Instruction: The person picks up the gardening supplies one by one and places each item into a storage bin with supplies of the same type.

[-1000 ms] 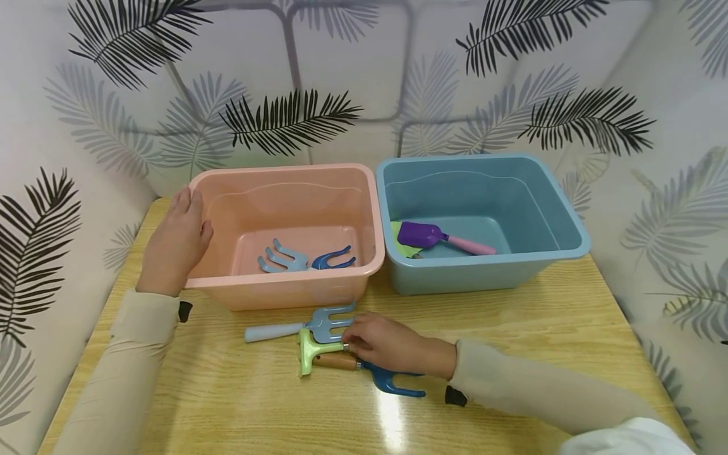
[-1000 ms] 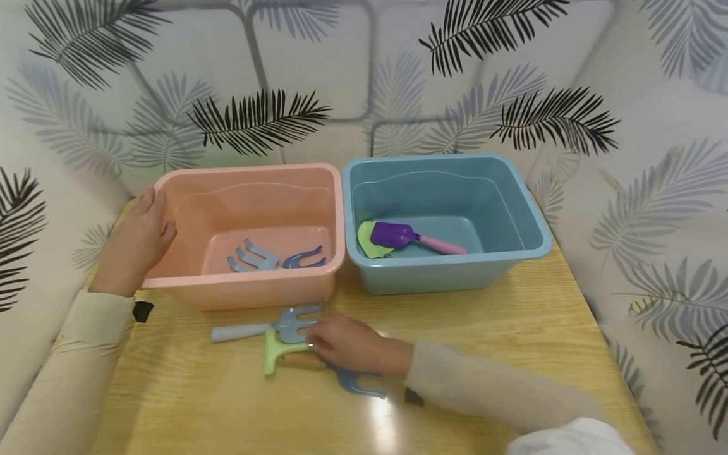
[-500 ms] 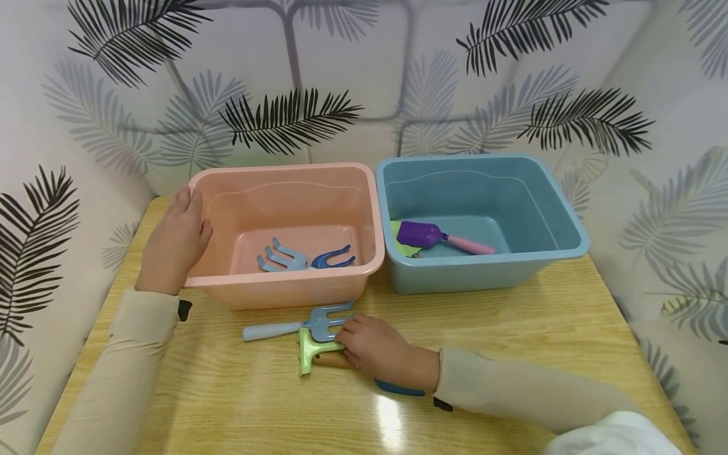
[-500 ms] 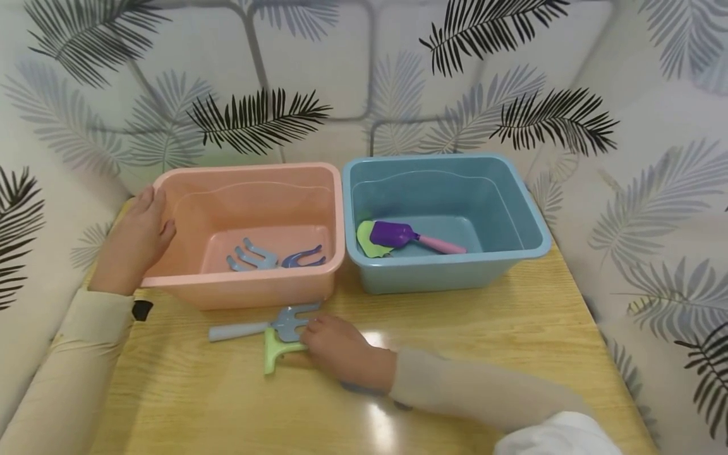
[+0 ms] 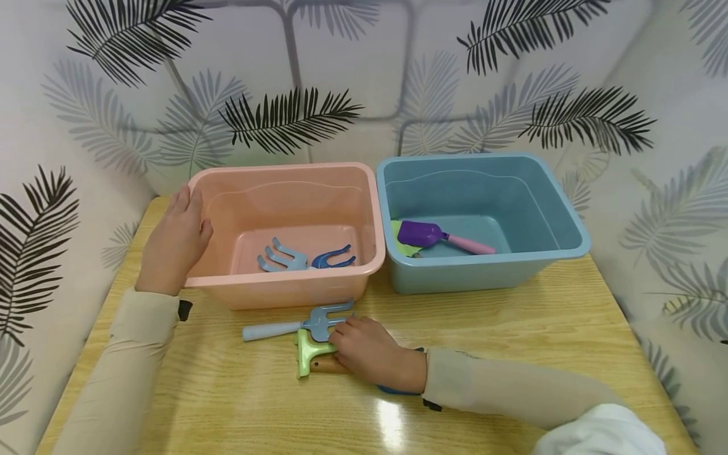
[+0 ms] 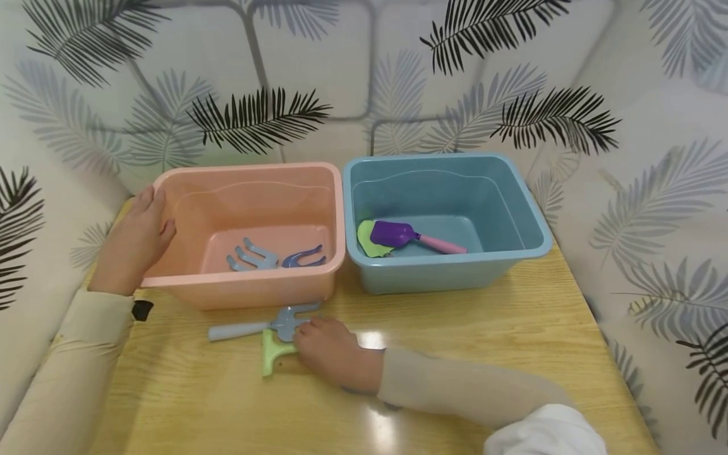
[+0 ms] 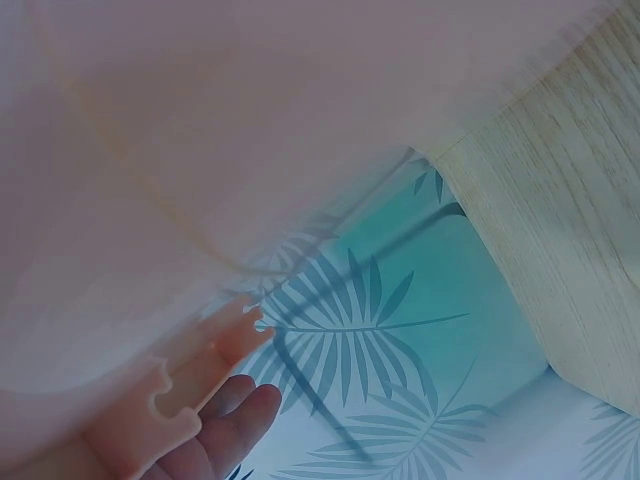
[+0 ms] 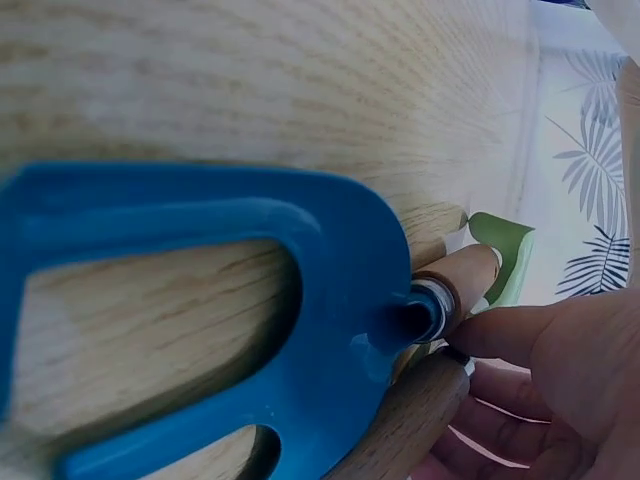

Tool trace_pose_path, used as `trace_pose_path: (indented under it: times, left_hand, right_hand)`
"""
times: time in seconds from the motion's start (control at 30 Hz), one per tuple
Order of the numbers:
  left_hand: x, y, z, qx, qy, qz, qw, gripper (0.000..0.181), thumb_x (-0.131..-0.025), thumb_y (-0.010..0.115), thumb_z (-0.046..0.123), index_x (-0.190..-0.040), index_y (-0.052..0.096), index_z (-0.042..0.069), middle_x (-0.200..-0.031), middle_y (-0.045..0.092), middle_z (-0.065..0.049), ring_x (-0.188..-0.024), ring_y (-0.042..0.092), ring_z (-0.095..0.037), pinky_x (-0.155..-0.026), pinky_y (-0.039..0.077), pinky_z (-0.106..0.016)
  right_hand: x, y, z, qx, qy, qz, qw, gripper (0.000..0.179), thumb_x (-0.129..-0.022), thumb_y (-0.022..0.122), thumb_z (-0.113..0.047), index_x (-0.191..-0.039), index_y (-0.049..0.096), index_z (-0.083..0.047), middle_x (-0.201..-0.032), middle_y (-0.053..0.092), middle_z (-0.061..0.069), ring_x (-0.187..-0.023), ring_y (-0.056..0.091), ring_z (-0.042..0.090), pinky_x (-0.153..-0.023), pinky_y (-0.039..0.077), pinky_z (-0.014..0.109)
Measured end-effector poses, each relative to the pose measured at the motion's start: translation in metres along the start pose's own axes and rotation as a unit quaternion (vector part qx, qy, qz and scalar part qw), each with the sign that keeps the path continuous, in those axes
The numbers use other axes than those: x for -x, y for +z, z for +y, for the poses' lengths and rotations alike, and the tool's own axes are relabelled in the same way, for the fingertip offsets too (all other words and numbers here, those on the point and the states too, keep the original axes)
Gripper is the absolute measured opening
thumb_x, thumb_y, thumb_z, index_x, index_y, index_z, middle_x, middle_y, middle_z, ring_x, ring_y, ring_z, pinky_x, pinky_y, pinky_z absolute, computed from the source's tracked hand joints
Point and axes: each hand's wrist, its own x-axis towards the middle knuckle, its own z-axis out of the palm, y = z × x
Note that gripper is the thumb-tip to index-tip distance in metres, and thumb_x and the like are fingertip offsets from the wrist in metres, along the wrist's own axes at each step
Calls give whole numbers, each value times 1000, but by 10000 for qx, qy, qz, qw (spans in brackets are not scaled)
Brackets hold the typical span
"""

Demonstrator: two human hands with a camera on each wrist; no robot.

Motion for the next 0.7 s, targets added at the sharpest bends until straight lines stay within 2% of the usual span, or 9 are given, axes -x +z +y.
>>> trace_pose_path:
  times: [0.17,0.3,0.47,0.7]
  left_hand:
    - [0,-1,2,40,-72,-84,9999,54,-92,49,8,-137,30,-15,-140,27,-37,-129,27,-49,-100,29,-58]
    - [0,-2,2,37,-4,-25,10000,53,-91,49,6,-136,30,-16,-139,28,-38,-128,28,-50,-100,29,-58]
    - [0,-3,3,42,-10,-33,10000,54,-91,50,7,-136,31,-16,-138,28,-38,-127,28,-50,-100,29,-58]
    - [1,-3,3,-6,-6,-5,10000,53,-91,51,6,-135,32,-16,-138,29,-38,-127,29,-50,-100,30,-57]
  right_hand:
    - [0,-7,0,-178,37,-83,9998,11,-85,63,-26,-89,67,-17,-86,63,-5,-78,58,13,-63,49,26]
    - [2,-12,4,-431,54,-193,9989,8,-84,63,-23,-86,66,-16,-84,62,-6,-76,58,12,-64,49,25]
    - [3,-21,9,-682,74,-282,9972,10,-86,63,-24,-90,67,-15,-86,62,-6,-78,57,10,-64,49,23]
    - [6,-37,18,-1374,122,-122,9904,15,-85,65,-22,-97,68,-12,-91,63,-4,-79,58,7,-65,50,21]
